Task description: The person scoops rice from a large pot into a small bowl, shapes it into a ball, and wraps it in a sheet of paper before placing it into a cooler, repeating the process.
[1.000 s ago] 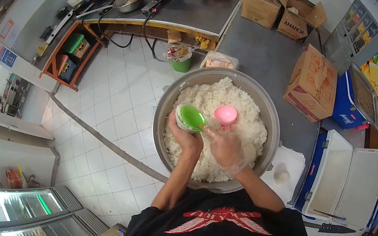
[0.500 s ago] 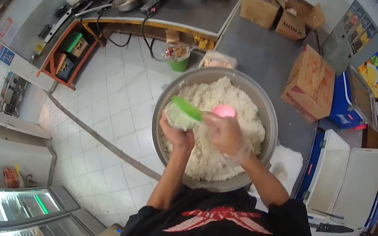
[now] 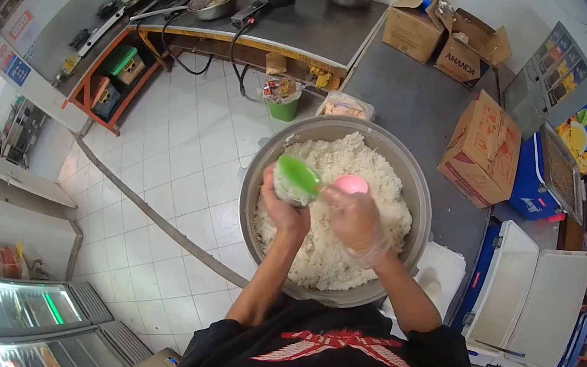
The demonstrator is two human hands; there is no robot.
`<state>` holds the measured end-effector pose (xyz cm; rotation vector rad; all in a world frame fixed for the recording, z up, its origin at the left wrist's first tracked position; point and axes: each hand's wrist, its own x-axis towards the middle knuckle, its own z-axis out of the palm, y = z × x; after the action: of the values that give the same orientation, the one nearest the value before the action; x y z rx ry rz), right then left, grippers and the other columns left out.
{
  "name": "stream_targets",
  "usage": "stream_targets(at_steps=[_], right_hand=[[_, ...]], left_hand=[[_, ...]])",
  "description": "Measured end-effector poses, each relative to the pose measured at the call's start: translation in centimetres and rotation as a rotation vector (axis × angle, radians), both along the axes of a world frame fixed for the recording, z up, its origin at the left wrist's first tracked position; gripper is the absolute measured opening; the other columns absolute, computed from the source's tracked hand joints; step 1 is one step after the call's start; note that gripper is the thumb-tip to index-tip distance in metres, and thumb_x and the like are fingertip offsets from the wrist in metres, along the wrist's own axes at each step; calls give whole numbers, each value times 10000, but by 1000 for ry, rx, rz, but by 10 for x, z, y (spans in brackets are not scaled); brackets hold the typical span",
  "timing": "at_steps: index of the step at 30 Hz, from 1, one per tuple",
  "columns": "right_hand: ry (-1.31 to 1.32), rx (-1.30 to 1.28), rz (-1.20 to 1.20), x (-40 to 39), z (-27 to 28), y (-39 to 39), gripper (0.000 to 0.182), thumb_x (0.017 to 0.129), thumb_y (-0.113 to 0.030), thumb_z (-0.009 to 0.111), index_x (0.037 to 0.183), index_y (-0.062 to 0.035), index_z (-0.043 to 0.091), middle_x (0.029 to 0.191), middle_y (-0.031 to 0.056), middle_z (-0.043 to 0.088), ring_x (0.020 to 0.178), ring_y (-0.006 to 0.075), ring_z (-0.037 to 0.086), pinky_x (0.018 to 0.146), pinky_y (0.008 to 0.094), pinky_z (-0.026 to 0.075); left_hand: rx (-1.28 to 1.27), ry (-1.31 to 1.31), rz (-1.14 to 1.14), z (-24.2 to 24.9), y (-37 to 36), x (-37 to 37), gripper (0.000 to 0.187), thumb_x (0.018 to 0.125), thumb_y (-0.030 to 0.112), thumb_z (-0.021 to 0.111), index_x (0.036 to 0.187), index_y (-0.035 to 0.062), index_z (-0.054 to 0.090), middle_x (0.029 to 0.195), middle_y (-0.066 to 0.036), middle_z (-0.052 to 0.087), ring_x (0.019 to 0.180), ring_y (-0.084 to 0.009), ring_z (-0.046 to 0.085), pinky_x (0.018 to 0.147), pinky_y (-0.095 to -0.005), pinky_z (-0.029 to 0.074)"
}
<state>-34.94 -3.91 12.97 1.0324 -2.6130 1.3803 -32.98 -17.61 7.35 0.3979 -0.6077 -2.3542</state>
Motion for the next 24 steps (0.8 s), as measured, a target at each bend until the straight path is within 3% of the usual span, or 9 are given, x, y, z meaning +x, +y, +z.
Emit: stream_targets(at_steps=[1, 5, 8, 10, 13, 16, 17, 21, 24], right_hand=[[91, 136, -10, 6, -2, 0, 296, 943, -84, 562, 1179, -117, 738, 735, 212, 668, 677, 368, 680, 624, 438, 525], [-59, 31, 102, -8, 4, 10, 322, 912, -61, 555, 1165, -127, 743, 731, 199, 672, 659, 357, 676, 607, 444, 525], [5, 32, 97, -16, 24, 10, 312, 906, -70, 567, 1157, -125, 745, 731, 191, 674, 664, 346, 679, 619, 443, 529], [114, 8, 98, -11, 0, 2, 294, 915, -89, 578, 1154, -123, 745, 730, 184, 675, 677, 341, 684, 638, 435, 536], [-154, -163, -40, -11, 25, 17, 277, 920, -111, 595, 1152, -127, 744, 789, 165, 698, 727, 323, 699, 664, 426, 550], [179, -45, 87, 19, 18, 17, 246, 955, -55, 571, 1135, -45, 738, 967, 191, 746, 866, 280, 752, 723, 367, 582], [190, 73, 122, 23, 5, 13, 298, 910, -23, 583, 1171, -60, 724, 1000, 205, 736, 876, 286, 747, 726, 388, 582], [141, 222, 13, 13, -22, -1, 321, 902, -18, 587, 1188, -79, 717, 926, 215, 718, 780, 345, 716, 696, 438, 561], [-33, -192, -7, 2, -18, -8, 285, 942, -83, 568, 1172, -122, 732, 726, 188, 648, 675, 362, 656, 616, 454, 525]], left_hand=[[-39, -13, -27, -5, -2, 3, 357, 1062, 364, 375, 1190, 100, 577, 1125, -47, 661, 1051, -186, 649, 938, -358, 527], [-14, -55, -110, 3, 0, 12, 338, 1059, 359, 377, 1174, 119, 585, 1127, -33, 663, 1075, -179, 644, 964, -363, 515], [-8, 42, -117, -4, -2, 6, 339, 1056, 368, 394, 1167, 122, 599, 1155, -27, 668, 1103, -182, 639, 979, -363, 502], [-11, 3, -100, -10, -2, 12, 349, 1052, 377, 407, 1182, 116, 599, 1180, -28, 669, 1127, -184, 636, 988, -361, 497], [44, -153, 25, -2, -8, 11, 349, 1049, 372, 415, 1194, 106, 588, 1167, -32, 662, 1117, -188, 635, 980, -361, 499], [59, -223, 115, -16, -14, 13, 336, 1055, 351, 409, 1207, 100, 571, 1122, -40, 652, 1075, -190, 636, 954, -367, 511], [53, -234, 102, -13, -10, 16, 335, 1053, 346, 414, 1211, 100, 575, 1134, -42, 656, 1079, -188, 639, 948, -364, 515], [102, -210, -14, 13, -1, 31, 350, 1052, 347, 408, 1237, 106, 582, 1173, -44, 665, 1092, -181, 646, 936, -356, 523], [119, -153, 0, 15, 0, 36, 380, 1036, 357, 404, 1215, 88, 604, 1167, -35, 676, 1127, -193, 638, 966, -366, 505]])
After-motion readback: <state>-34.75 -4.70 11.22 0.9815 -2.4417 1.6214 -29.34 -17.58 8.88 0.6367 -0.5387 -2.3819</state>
